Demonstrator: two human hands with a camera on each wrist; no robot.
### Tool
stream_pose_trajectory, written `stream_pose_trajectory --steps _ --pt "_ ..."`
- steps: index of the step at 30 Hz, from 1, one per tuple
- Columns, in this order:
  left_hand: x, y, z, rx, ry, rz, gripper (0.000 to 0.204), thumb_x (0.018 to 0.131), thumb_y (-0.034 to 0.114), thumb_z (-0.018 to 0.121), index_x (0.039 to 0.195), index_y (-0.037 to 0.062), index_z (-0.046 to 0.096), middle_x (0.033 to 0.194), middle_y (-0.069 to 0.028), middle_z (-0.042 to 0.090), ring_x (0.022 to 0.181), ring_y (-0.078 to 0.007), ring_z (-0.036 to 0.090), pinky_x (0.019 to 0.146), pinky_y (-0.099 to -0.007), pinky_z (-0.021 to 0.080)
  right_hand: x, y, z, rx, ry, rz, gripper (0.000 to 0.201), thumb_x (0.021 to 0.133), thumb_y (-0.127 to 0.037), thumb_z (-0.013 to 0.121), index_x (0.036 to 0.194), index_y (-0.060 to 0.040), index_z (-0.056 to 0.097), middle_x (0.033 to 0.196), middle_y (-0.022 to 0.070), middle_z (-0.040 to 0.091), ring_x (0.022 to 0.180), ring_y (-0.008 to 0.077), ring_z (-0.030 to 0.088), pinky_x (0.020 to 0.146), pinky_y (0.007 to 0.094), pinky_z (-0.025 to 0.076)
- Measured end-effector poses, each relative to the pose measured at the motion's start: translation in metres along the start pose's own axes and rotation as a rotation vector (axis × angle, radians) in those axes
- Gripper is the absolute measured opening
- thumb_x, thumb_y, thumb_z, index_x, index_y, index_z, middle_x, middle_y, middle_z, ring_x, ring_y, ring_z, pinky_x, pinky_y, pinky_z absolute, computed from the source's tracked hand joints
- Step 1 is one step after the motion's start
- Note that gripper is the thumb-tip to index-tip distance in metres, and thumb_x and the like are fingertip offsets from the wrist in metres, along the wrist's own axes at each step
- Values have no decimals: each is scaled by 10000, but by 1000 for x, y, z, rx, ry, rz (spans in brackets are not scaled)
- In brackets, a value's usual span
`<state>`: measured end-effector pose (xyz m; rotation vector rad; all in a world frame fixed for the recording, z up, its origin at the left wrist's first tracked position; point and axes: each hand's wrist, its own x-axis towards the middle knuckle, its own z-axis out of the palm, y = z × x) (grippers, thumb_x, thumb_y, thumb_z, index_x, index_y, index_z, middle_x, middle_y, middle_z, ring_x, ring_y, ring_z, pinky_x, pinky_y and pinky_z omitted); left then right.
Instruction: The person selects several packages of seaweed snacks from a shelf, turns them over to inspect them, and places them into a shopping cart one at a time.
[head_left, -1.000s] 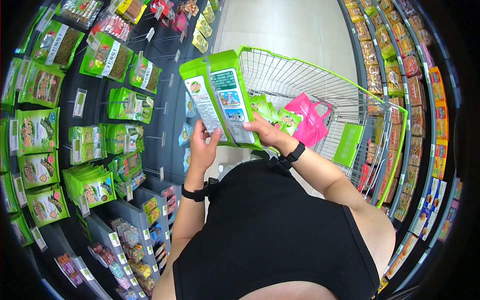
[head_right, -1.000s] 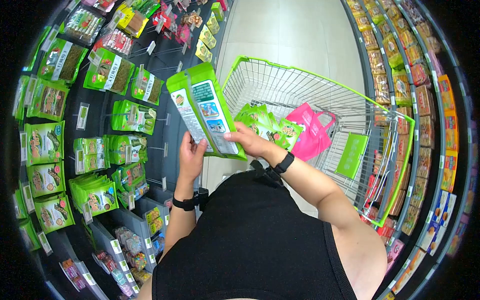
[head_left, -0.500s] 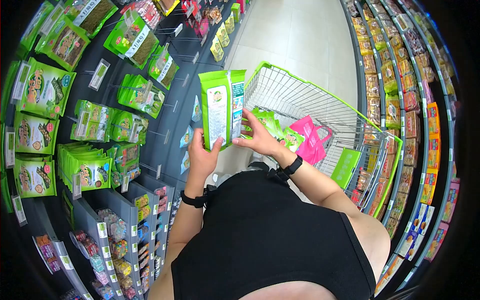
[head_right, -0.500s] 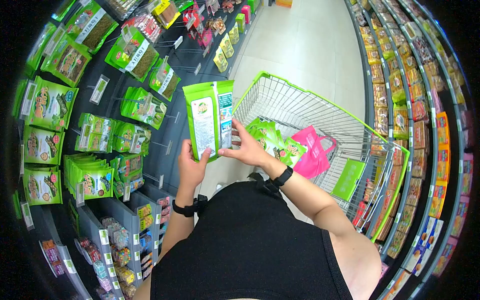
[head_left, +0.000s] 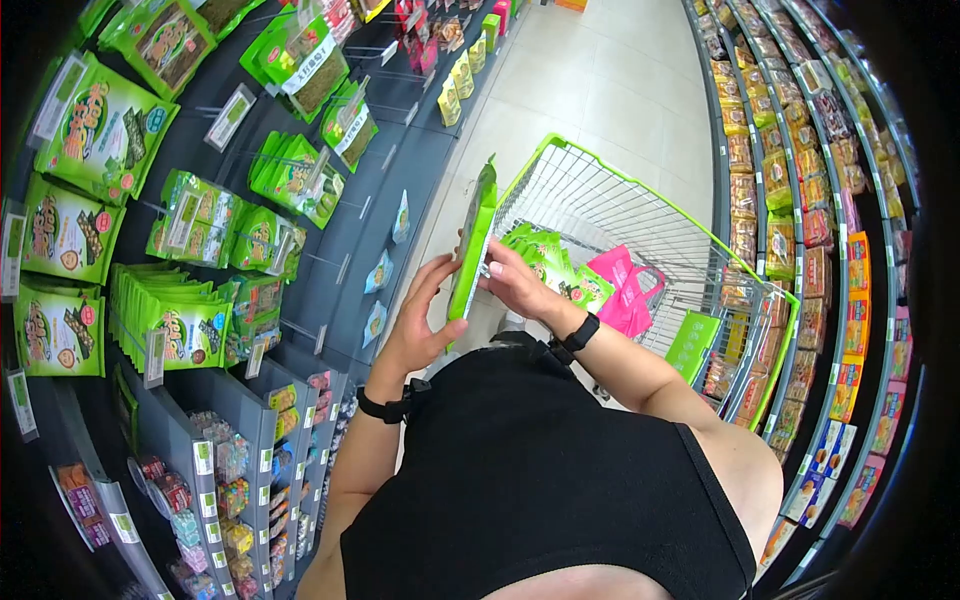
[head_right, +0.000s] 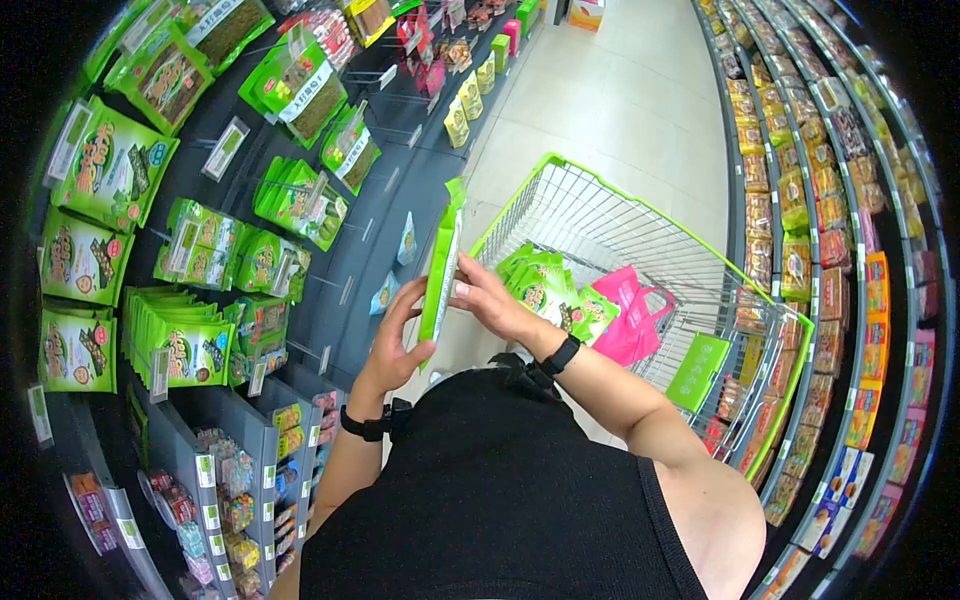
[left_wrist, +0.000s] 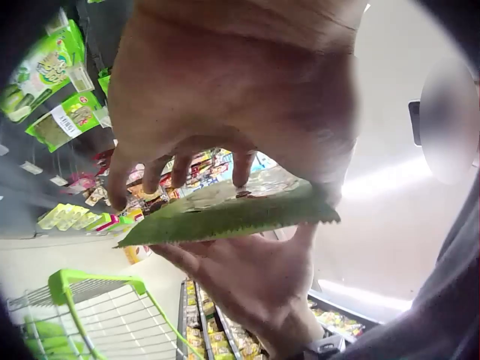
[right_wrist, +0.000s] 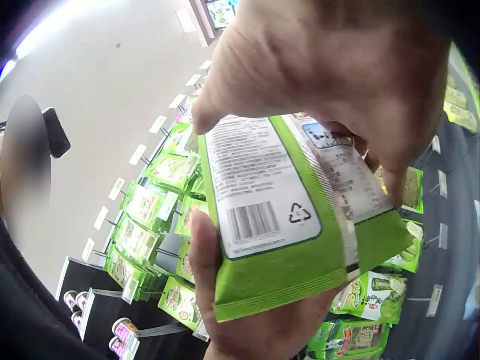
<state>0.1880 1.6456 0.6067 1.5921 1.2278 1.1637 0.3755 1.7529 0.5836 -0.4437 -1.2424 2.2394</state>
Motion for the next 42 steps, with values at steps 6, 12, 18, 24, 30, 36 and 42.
stream_pose_trajectory --steps 6,12,18,24,30,36,42 --pt "-11 7 -1 49 33 -128 1080 687 408 844 1517 68 242 1525 -236 257 1403 -378 317 1083 -471 371 16 22 19 -296 -85 -30 1056 768 -396 809 1510 -22 157 1416 139 363 1341 256 363 1108 452 361" --pt "-20 -8 -25 105 83 -132 1066 732 432 831 1516 24 235 1496 -219 308 1347 -339 390 1019 -424 436 21 7 36 57 -65 203 823 840 -353 734 1444 2 304 1330 151 474 1243 251 484 1072 409 411" --pt "-29 -43 -20 -292 268 -310 511 907 169 702 1322 -23 474 1222 -122 608 1086 -154 591 875 -306 503 22 30 25 432 98 255 561 902 -335 610 1311 35 508 1196 157 633 1104 226 612 997 337 462" --pt "-40 -45 -22 -356 448 -309 350 950 120 631 1241 -38 519 1140 -85 643 1017 -128 598 900 -292 475 49 41 24 -122 364 50 335 967 -177 572 1213 48 539 1117 135 650 1038 148 589 924 294 466" --pt "-22 -35 -9 -241 519 -325 314 941 98 638 1198 -32 512 1074 -94 641 969 -122 603 861 -276 482 39 41 -5 -484 424 85 548 884 -210 714 1264 36 406 1187 168 553 1047 214 559 882 336 499" --pt "8 -29 16 -88 399 -325 346 909 66 668 1187 -29 485 1050 -122 650 975 -126 613 755 -277 524 20 17 -17 -453 297 6 912 829 -257 781 1469 28 198 1359 204 446 1190 247 498 978 372 455" --pt "38 -3 45 7 -14 -130 666 794 115 758 1355 -13 423 1287 -148 508 1010 -215 594 796 -314 526 -6 7 -33 -322 460 -71 1069 832 -298 773 1536 -43 11 1383 219 442 1277 264 445 1051 381 402"
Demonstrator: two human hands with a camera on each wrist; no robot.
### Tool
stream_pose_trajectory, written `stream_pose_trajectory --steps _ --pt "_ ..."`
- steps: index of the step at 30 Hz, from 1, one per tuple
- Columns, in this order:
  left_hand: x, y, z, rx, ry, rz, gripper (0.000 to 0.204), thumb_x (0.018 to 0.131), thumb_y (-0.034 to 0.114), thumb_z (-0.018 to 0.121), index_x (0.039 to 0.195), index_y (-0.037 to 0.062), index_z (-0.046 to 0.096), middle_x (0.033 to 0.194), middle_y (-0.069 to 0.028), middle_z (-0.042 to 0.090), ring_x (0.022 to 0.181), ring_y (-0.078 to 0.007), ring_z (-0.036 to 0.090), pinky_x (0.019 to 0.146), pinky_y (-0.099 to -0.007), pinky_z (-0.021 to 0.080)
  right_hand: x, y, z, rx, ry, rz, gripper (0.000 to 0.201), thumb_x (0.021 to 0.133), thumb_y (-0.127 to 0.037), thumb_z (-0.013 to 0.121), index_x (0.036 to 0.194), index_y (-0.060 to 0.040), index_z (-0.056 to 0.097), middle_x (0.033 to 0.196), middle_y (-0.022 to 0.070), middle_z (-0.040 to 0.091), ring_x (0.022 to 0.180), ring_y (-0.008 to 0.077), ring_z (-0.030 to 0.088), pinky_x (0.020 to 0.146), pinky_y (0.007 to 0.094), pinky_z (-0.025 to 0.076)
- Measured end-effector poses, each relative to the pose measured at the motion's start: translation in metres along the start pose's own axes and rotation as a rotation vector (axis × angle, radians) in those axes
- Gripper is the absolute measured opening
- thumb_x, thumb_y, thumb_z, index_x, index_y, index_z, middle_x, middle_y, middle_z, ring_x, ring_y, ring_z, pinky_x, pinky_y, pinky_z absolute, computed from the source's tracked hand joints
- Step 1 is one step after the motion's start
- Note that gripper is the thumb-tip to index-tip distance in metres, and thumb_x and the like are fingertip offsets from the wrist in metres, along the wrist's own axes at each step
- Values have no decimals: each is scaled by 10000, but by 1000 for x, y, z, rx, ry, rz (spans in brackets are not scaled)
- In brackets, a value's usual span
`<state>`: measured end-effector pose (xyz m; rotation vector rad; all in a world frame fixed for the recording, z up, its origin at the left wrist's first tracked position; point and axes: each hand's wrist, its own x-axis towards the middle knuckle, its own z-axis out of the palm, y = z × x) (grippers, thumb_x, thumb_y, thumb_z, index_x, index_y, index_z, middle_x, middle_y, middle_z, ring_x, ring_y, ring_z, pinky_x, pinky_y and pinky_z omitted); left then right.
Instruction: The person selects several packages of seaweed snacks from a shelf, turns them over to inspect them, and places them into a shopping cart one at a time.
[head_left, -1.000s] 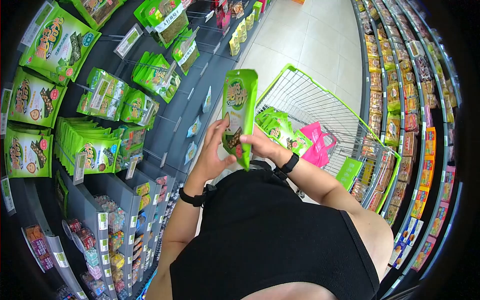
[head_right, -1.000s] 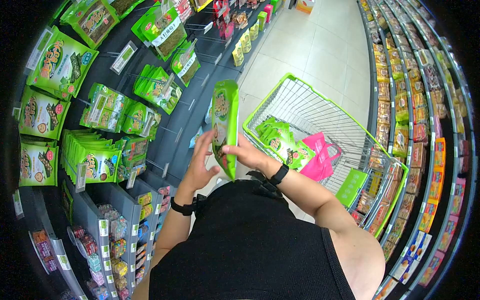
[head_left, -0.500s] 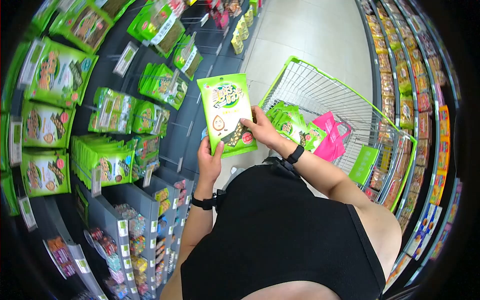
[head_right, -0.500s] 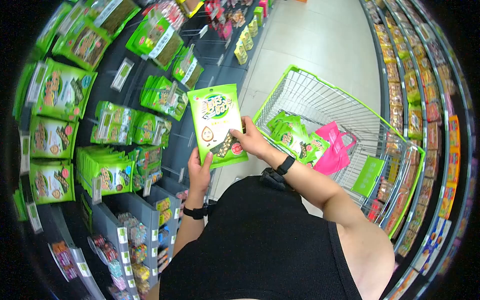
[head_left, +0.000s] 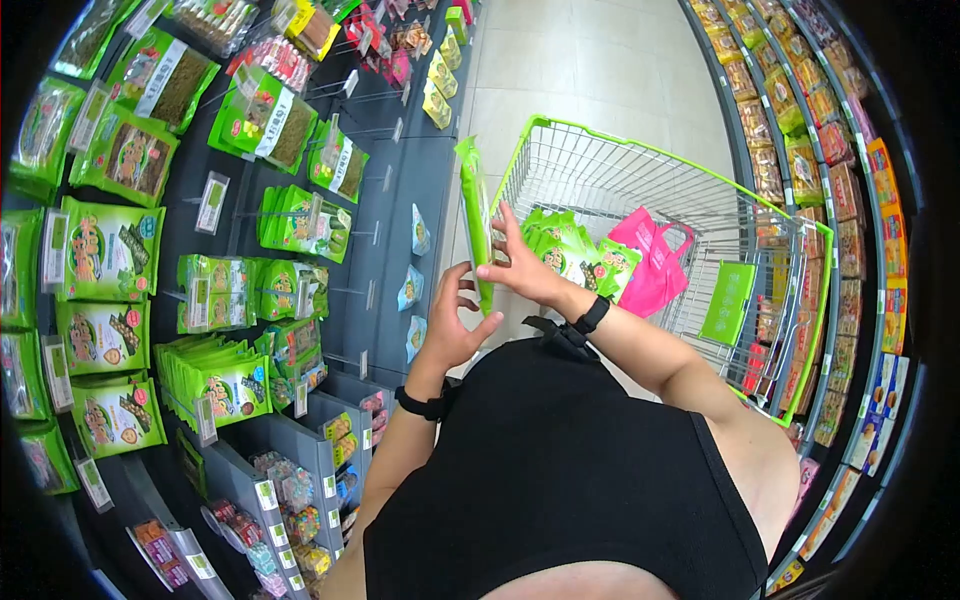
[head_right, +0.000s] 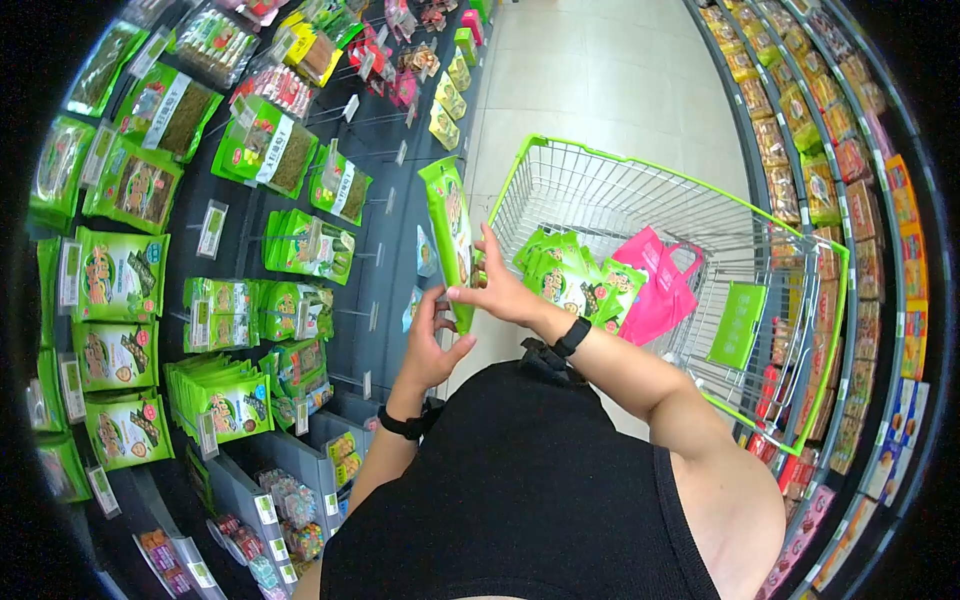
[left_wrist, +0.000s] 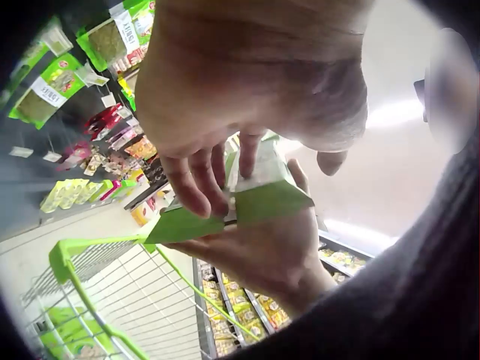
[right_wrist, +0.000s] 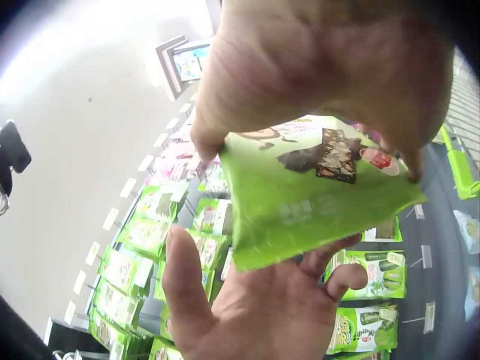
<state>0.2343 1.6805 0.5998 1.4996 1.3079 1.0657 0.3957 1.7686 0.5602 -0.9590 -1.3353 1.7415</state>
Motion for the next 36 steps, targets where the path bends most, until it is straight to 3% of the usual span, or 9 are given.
stream_pose_trajectory --steps 3,6,8,10,14,26,30,33,36 --pt "16 -7 8 -121 -139 41 579 808 127 747 1307 6 480 1273 -115 502 994 -206 578 803 -322 504 -1 8 -26 453 -117 81 780 930 -363 599 1524 -68 190 1441 174 427 1345 230 401 1070 377 387" --pt "24 -19 25 251 123 44 639 770 168 790 1294 0 465 1214 -135 513 979 -212 574 754 -313 510 -16 4 -47 788 -186 231 587 970 -383 482 1438 -41 388 1376 121 515 1231 222 526 1027 384 434" --pt "29 -22 34 107 225 -145 674 775 163 801 1315 12 428 1182 -125 504 1012 -201 545 804 -316 506 -24 4 -61 892 -205 310 553 971 -371 486 1401 -25 441 1310 120 570 1144 236 587 999 385 457" --pt "33 -25 40 -32 331 -341 710 780 158 812 1337 23 391 1150 -114 496 1046 -189 515 854 -319 502 -25 7 -69 641 -178 322 475 952 -305 568 1313 2 538 1247 119 617 1124 211 597 969 342 475" --pt "41 -44 54 -382 31 -413 463 912 83 670 1298 -21 437 1203 -120 589 1070 -159 579 925 -289 479 -31 3 -87 319 -159 114 453 898 -203 681 1285 1 560 1237 108 624 1080 177 602 944 327 481" --pt "52 -44 108 100 -76 -456 460 881 102 686 1295 20 502 1182 -117 624 961 -168 629 786 -287 527 -43 89 -224 146 246 252 397 928 -124 639 1299 -35 531 1200 78 653 1067 165 617 923 332 499" --pt "44 -44 110 100 -106 -494 356 880 96 684 1202 25 552 1126 -92 641 909 -144 626 760 -275 519 -38 133 -270 -348 378 276 434 891 -105 625 1310 -35 536 1236 159 636 1122 282 607 973 382 464" --pt "38 -42 113 121 -122 -498 315 877 94 686 1163 28 574 1072 -76 655 877 -128 621 741 -267 510 -28 171 -294 -749 250 -7 534 800 -69 658 1321 -84 543 1326 180 570 1226 394 529 1011 463 440" --pt "33 -37 118 130 -131 -496 294 872 101 692 1139 28 591 1023 -70 665 847 -125 625 729 -266 506 -26 169 -278 -1220 78 187 586 766 -55 667 1334 -113 533 1399 159 507 1315 379 453 1027 499 426"
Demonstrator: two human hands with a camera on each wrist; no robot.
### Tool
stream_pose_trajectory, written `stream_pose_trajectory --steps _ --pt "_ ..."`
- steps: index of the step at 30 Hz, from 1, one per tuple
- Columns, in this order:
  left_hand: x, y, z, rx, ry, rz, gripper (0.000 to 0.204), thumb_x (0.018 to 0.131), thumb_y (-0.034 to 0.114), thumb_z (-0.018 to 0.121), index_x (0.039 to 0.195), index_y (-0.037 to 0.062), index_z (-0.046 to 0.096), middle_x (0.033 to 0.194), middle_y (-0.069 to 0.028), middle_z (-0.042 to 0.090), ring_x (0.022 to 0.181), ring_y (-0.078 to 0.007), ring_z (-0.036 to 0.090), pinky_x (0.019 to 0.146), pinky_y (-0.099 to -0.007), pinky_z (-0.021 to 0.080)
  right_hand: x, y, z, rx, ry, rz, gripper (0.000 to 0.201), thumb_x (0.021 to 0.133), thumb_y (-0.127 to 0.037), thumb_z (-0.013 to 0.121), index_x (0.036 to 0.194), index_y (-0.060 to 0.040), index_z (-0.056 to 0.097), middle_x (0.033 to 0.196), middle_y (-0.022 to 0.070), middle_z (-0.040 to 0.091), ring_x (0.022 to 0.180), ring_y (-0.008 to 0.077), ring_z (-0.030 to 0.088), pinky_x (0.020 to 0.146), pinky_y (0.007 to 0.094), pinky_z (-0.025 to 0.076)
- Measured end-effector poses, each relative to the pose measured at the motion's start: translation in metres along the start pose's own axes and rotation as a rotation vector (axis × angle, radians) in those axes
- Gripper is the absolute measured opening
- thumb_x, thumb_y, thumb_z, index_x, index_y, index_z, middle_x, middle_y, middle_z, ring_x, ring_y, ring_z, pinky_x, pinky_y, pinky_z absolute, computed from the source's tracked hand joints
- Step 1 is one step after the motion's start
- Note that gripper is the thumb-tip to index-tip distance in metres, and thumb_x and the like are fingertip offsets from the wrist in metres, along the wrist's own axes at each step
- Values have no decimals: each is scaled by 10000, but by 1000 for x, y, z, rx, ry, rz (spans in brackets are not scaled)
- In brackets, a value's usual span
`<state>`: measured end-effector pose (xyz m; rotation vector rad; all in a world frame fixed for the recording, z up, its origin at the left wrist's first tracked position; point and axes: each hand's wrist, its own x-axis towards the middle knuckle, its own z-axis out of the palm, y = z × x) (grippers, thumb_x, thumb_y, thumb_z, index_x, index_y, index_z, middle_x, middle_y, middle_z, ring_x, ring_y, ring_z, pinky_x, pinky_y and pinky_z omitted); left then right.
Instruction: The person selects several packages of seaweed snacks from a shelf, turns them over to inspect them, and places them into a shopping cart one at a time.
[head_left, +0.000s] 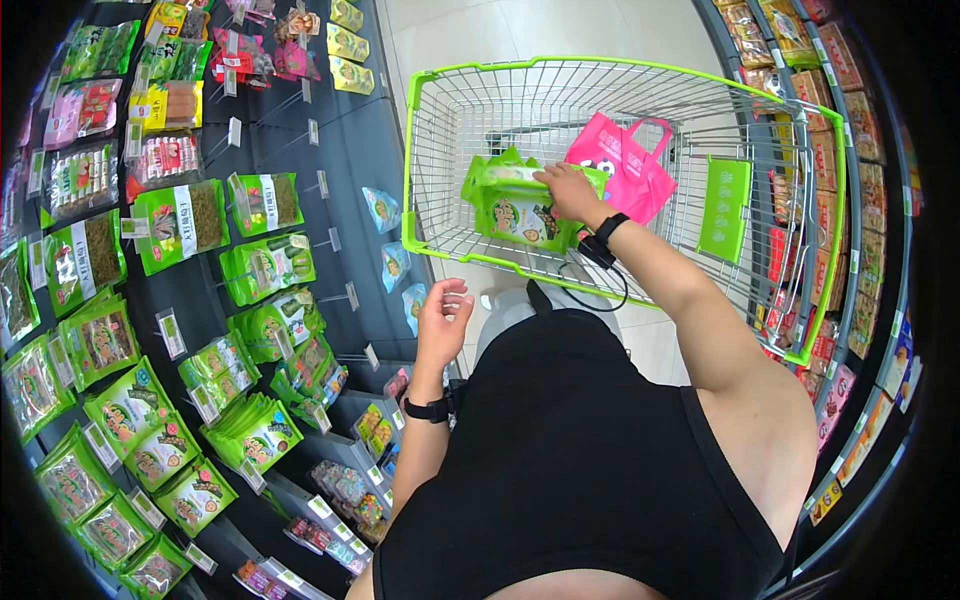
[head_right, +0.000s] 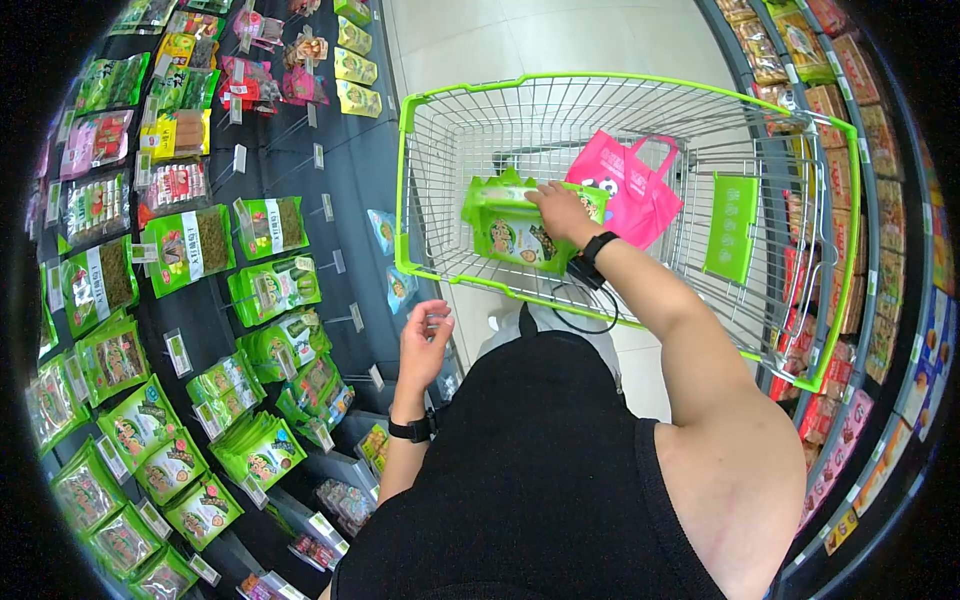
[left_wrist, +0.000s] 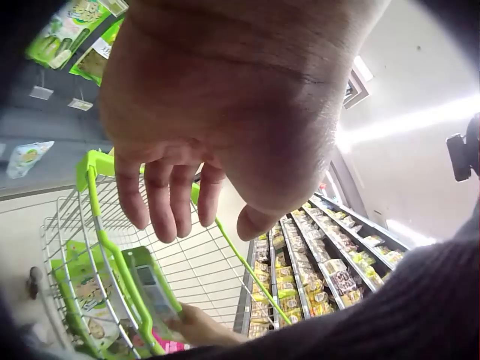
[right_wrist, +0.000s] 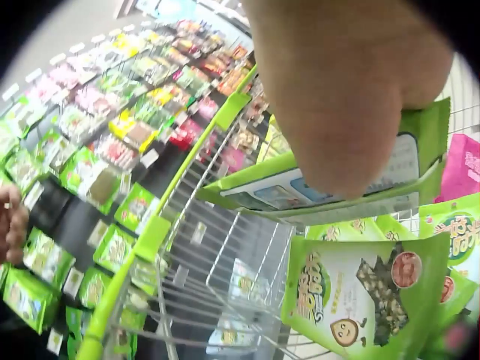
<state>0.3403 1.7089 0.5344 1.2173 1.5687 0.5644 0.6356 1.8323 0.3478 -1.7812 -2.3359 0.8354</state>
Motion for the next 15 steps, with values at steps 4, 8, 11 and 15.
stream_pose_trajectory --steps 4,8,11,15 --pt "-4 1 2 35 -2 23 287 872 107 693 1131 29 598 1019 -86 669 855 -141 644 734 -271 510 5 -18 32 -170 -260 -65 555 765 -108 698 1299 -123 549 1394 156 494 1346 383 407 1027 488 429" --pt "-9 0 2 45 20 25 287 871 119 695 1127 30 600 1012 -99 677 869 -157 659 741 -277 512 2 -31 66 -156 -573 -248 421 813 -148 593 1226 -76 618 1253 187 605 1230 378 534 1006 469 455" --pt "-12 -4 -1 69 12 29 267 882 94 674 1128 23 601 1007 -84 673 876 -139 640 754 -273 510 -13 -23 104 181 -765 -61 383 828 -151 519 1175 -69 657 1192 195 645 1125 369 601 973 463 470" --pt "-19 -16 -5 56 34 40 270 869 118 689 1113 35 607 988 -89 684 877 -170 660 755 -297 512 -13 -6 116 234 -812 -71 334 827 -184 525 1100 -66 678 1073 207 683 990 361 658 812 468 512"
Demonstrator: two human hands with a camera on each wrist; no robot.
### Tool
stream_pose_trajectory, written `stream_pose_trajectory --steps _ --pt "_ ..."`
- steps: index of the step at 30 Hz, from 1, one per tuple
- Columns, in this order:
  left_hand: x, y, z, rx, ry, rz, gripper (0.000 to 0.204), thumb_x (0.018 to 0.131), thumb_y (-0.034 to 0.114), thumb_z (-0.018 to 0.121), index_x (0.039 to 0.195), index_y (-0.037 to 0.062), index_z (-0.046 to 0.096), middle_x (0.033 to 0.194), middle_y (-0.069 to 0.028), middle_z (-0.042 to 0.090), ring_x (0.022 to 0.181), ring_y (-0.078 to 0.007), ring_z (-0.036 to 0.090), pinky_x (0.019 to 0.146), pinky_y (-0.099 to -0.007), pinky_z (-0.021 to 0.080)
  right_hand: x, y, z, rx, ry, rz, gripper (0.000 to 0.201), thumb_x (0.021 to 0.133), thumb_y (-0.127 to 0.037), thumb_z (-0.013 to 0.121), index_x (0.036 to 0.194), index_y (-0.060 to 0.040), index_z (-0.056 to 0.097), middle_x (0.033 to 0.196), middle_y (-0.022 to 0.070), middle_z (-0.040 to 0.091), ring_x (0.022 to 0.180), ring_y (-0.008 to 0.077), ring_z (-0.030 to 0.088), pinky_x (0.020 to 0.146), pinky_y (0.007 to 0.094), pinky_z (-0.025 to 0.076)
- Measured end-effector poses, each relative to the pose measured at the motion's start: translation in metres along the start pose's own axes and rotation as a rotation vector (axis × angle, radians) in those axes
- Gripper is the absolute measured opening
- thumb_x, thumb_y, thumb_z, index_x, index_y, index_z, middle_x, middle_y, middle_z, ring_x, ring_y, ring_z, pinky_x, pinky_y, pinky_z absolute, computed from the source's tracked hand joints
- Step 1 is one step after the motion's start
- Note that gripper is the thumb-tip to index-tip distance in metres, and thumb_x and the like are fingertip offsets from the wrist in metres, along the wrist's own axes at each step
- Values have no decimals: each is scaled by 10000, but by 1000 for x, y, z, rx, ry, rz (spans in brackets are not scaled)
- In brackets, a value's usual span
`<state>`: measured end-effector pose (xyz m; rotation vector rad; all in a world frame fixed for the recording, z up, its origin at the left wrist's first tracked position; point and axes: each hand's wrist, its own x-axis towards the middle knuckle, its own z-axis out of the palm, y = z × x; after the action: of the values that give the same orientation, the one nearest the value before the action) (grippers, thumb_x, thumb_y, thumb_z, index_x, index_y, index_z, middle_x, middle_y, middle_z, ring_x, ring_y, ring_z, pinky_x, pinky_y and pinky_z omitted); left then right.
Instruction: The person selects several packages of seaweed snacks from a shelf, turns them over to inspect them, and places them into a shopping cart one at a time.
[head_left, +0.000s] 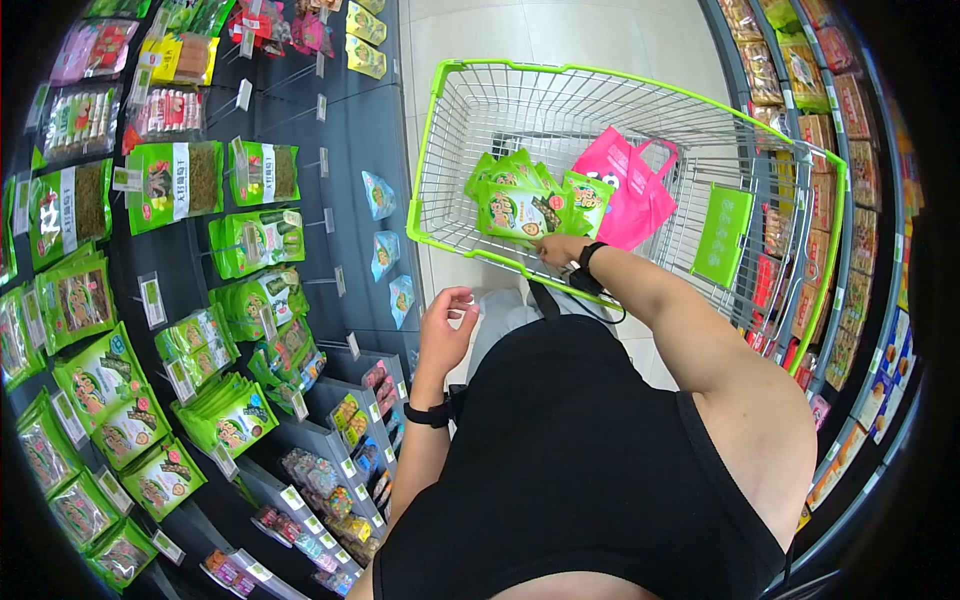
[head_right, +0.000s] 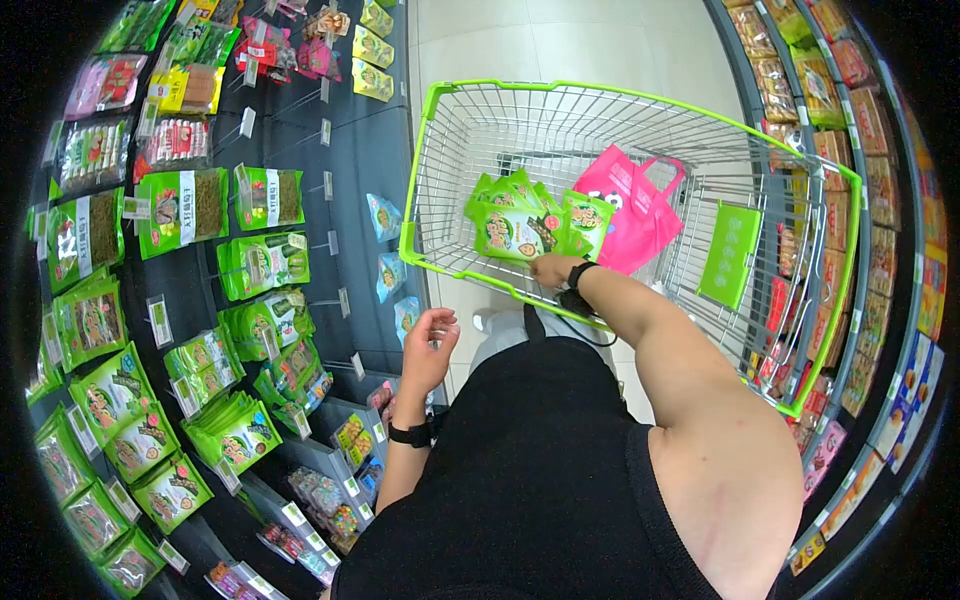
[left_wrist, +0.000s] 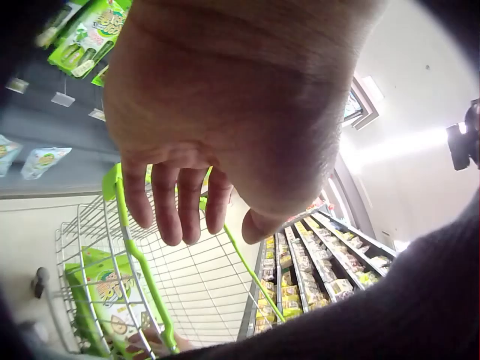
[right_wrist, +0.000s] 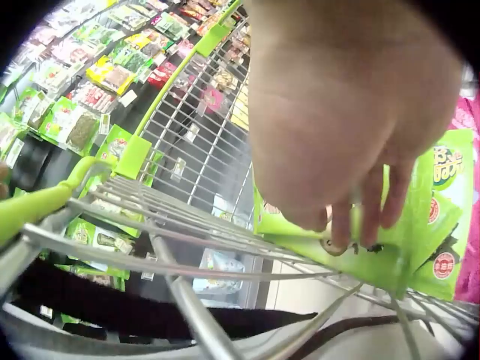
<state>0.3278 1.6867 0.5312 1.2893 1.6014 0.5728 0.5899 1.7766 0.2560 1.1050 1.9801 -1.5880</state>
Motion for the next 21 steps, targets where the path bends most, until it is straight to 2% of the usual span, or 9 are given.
stream_pose_trajectory --steps 3,4,7,10,11,13,14,16,21 --pt "-9 -7 -4 -19 29 -10 282 860 136 702 1107 38 607 980 -96 686 871 -184 669 753 -309 513 -25 -16 -28 5 259 70 350 826 -195 576 1135 -43 633 989 217 686 936 369 657 828 460 511" --pt "-9 -8 -6 -26 47 -5 284 858 138 703 1105 36 607 977 -95 686 867 -182 667 753 -309 512 -22 -8 -31 31 393 48 273 812 -195 586 1011 -12 622 1002 217 646 951 398 630 837 475 507" --pt "-15 -23 -10 -72 78 -30 285 856 142 708 1102 41 607 970 -87 684 854 -174 656 749 -313 510 -23 -6 -40 -49 784 -21 259 799 -199 600 974 -8 611 1062 231 574 949 425 599 846 491 503" --pt "-25 -39 -15 -112 144 15 268 856 144 708 1089 50 615 956 -73 678 852 -167 643 748 -318 505 -3 11 -53 -314 713 -60 341 852 -295 560 875 23 680 1190 270 517 1178 454 432 975 509 444" --pt "-28 -40 -19 -136 158 29 259 854 151 709 1071 42 618 947 -74 675 847 -170 644 751 -315 507 21 38 -42 -429 823 -83 374 881 -313 537 892 17 712 1257 289 515 1220 496 415 1052 525 378" --pt "-38 -41 -28 -113 205 53 256 850 165 707 1054 34 621 933 -98 671 847 -205 655 770 -338 521 32 41 -55 -235 482 16 627 889 -390 574 1357 -2 421 1251 304 564 1188 446 540 981 494 461" --pt "-42 -43 -34 -123 218 76 260 851 167 705 1053 27 620 933 -104 670 847 -213 655 775 -345 525 4 10 -57 -2 494 76 688 838 -447 640 1330 -3 455 1193 304 605 1117 441 593 953 486 481" --pt "-54 -49 -44 -129 237 100 268 854 174 702 1055 18 617 936 -110 671 849 -222 657 782 -351 530 4 -6 -61 -116 449 217 737 769 -465 712 1292 9 499 1161 311 621 1101 426 607 919 468 498" --pt "-83 -81 -74 -165 310 125 271 869 200 696 1060 24 618 950 -107 677 871 -217 667 795 -351 534 19 -12 -80 -213 543 232 525 790 -299 699 1151 64 581 1004 286 670 910 352 689 759 412 556"
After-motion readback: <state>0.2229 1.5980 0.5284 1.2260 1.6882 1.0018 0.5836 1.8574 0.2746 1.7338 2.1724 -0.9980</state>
